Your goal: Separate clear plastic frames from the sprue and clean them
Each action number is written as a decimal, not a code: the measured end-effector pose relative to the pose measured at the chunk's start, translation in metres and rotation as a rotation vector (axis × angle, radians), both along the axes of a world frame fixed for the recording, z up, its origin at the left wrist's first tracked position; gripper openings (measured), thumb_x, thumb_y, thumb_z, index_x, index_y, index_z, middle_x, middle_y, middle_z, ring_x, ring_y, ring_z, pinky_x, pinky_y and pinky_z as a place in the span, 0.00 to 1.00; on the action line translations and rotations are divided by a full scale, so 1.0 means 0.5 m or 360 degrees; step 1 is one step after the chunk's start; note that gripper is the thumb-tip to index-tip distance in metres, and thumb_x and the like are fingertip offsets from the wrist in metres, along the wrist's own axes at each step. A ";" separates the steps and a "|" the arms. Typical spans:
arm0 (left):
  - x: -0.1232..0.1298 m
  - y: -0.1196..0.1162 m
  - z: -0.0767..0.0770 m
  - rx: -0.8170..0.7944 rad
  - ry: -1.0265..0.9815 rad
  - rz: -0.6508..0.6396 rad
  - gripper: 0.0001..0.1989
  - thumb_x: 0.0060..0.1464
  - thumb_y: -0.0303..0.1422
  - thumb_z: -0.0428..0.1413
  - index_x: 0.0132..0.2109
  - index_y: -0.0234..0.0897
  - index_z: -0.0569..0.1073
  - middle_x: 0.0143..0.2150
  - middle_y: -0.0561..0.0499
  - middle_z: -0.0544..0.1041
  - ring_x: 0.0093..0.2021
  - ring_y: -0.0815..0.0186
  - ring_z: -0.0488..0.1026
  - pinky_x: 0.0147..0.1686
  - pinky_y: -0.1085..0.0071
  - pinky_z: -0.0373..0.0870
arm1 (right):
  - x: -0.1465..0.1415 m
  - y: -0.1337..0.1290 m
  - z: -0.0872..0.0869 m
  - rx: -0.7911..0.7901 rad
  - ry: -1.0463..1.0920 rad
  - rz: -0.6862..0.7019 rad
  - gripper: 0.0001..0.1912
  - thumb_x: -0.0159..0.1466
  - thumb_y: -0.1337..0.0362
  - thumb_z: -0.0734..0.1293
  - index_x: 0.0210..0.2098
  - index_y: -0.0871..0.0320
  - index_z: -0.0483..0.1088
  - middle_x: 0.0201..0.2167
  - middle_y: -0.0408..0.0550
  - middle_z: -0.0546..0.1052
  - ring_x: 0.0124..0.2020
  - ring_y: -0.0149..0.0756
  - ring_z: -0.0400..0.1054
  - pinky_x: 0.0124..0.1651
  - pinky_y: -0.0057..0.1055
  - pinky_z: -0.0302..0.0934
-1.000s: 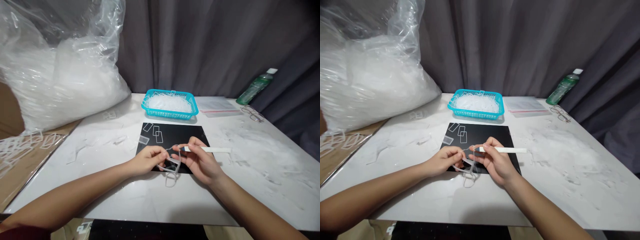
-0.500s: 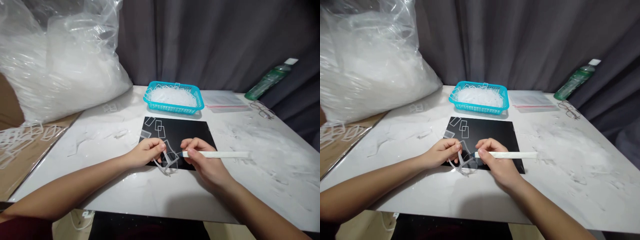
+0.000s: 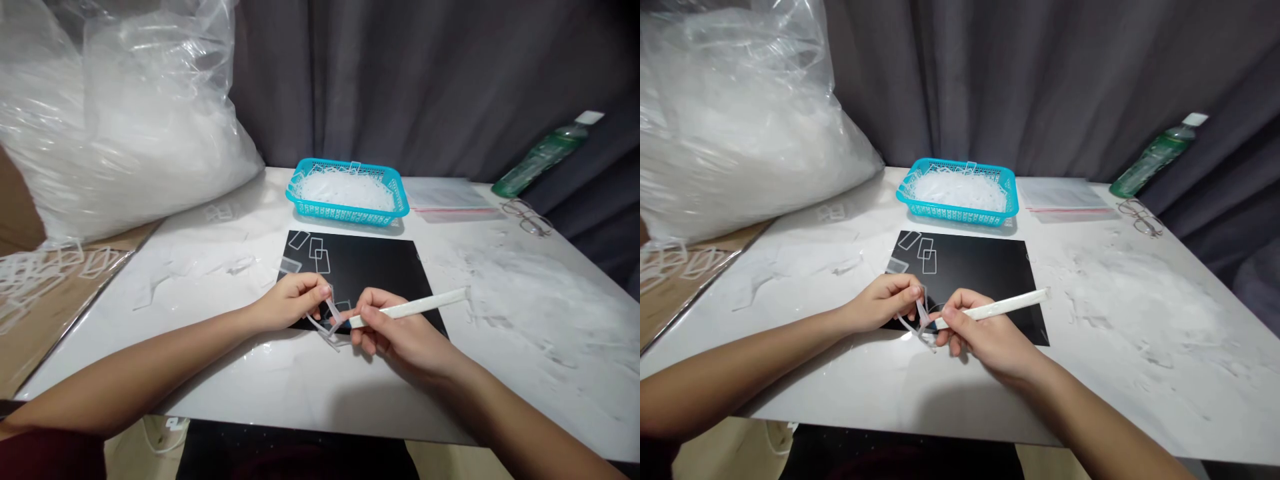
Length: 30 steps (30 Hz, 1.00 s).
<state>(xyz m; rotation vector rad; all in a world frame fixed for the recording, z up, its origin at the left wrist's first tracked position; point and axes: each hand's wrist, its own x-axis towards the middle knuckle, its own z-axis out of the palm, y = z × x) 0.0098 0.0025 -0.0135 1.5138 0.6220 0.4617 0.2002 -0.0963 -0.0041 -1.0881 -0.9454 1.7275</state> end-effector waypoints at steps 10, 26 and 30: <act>0.001 -0.002 0.003 0.0067 0.0041 0.0001 0.22 0.56 0.50 0.53 0.31 0.33 0.69 0.21 0.57 0.68 0.20 0.76 0.63 0.19 0.80 0.58 | -0.001 -0.002 0.010 0.0013 0.0123 -0.0056 0.15 0.63 0.56 0.67 0.28 0.57 0.60 0.36 0.49 0.79 0.26 0.27 0.69 0.24 0.23 0.57; -0.012 -0.015 0.004 0.1230 -0.0105 0.0242 0.10 0.56 0.38 0.57 0.38 0.36 0.68 0.33 0.51 0.72 0.33 0.69 0.69 0.34 0.72 0.68 | -0.007 0.002 0.013 0.0067 0.0301 -0.0278 0.14 0.61 0.59 0.70 0.27 0.56 0.61 0.35 0.48 0.80 0.31 0.30 0.72 0.26 0.24 0.61; -0.009 -0.035 0.004 0.1264 -0.0203 0.0217 0.15 0.51 0.37 0.63 0.42 0.36 0.69 0.35 0.50 0.77 0.33 0.68 0.74 0.34 0.72 0.71 | -0.011 0.002 0.010 0.0093 0.0317 -0.0323 0.15 0.59 0.57 0.71 0.27 0.55 0.61 0.34 0.46 0.80 0.30 0.31 0.71 0.27 0.25 0.61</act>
